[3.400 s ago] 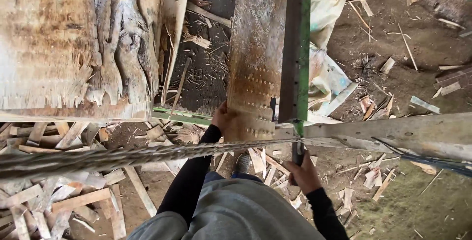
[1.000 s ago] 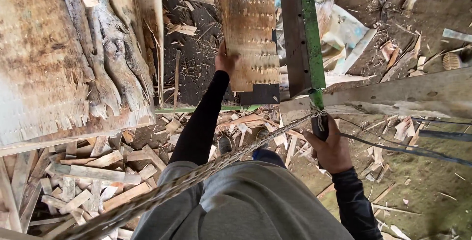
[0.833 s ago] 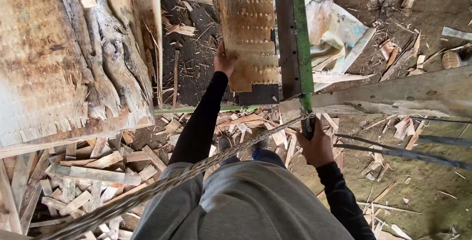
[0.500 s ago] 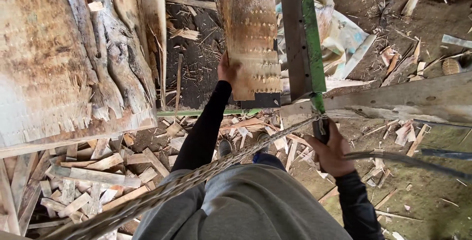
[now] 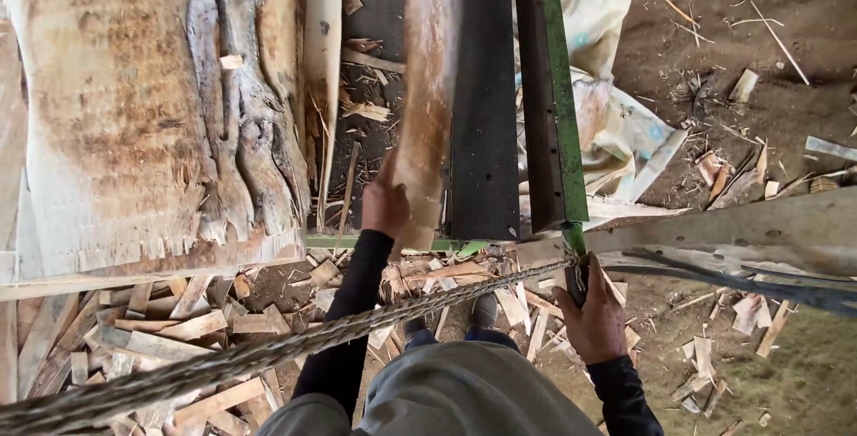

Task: Cutting thin wood sheets using a manual lever-operated shear.

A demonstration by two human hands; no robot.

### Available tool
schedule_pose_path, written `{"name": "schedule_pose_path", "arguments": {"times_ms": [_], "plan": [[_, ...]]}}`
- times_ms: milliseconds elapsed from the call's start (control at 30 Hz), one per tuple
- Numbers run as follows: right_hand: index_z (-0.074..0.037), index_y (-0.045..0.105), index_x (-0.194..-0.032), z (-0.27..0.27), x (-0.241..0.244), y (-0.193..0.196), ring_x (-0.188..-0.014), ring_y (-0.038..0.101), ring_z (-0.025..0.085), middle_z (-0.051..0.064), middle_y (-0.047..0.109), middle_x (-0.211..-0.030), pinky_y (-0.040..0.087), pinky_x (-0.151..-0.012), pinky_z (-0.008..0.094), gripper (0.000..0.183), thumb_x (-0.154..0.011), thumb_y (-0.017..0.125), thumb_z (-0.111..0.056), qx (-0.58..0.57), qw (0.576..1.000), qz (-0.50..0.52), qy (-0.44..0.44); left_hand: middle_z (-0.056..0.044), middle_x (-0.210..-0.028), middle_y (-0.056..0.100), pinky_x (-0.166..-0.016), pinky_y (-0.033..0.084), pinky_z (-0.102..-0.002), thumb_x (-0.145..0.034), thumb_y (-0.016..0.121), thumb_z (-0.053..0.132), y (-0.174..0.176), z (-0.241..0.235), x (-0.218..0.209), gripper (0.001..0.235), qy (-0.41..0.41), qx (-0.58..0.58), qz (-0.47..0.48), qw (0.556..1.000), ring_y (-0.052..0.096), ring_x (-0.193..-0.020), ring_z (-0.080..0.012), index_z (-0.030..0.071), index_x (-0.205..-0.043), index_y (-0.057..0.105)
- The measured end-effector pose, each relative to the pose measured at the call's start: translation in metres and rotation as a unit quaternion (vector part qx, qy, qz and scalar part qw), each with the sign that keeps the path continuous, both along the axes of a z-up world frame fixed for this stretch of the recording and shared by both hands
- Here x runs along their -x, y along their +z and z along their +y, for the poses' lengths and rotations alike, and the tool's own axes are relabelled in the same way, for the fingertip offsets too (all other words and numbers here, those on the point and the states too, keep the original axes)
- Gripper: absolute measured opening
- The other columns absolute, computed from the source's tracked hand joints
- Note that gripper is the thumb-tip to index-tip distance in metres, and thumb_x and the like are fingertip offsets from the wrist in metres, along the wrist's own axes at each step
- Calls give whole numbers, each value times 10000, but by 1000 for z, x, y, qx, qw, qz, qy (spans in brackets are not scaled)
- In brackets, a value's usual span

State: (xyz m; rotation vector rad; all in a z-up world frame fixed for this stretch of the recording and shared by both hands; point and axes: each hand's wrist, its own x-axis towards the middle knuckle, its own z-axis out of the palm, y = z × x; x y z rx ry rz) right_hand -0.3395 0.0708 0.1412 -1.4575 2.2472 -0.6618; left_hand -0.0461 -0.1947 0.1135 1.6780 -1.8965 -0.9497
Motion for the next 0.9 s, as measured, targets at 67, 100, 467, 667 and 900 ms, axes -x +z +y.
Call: {"name": "schedule_pose_path", "arguments": {"times_ms": [67, 100, 467, 667, 900], "plan": [[39, 305, -1577, 3, 4, 5, -1145, 665, 428, 303, 609, -1356, 558, -921, 487, 915, -879, 725, -377, -16, 1000, 8, 9, -128, -1495, 522, -557, 521, -291, -956, 535, 72, 19, 26, 25, 729, -38, 10, -73, 997, 506, -726, -225, 127, -1630, 262], [40, 294, -1581, 1, 6, 5, -1128, 669, 429, 303, 616, -1344, 557, -921, 487, 931, -876, 730, -383, -24, 999, 16, 14, -134, -1580, 433, -735, 556, -342, -943, 531, 113, 28, 34, 38, 794, -79, 27, -145, 986, 538, -1013, -353, 135, -1668, 209], [-31, 433, -1448, -13, 4, 42, -614, 723, 257, 149, 730, -766, 596, -575, 401, 731, -867, 757, -333, -136, 971, -177, -89, -260, -1613, 139, -1104, 263, -667, -907, 592, 677, -123, 128, 7, 981, 24, -119, -176, 977, 255, -1445, -481, 122, -1593, 162], [1, 502, -1203, -10, 13, 33, -468, 643, 209, 122, 666, -648, 540, -447, 381, 483, -869, 756, -239, -154, 941, -289, -88, -211, -1110, 711, -854, 631, -415, -807, 862, 329, -178, 119, -31, 835, 83, -204, 160, 962, 714, -990, -309, -35, -1426, 436], [-101, 338, -1470, -6, 16, 26, -481, 641, 188, 90, 667, -704, 534, -427, 373, 736, -851, 718, -214, -135, 940, -309, -61, -203, -1048, 784, -783, 678, -387, -892, 667, 252, -109, 120, -17, 593, 19, -339, 462, 819, 785, -870, -290, -12, -1406, 533]]}}
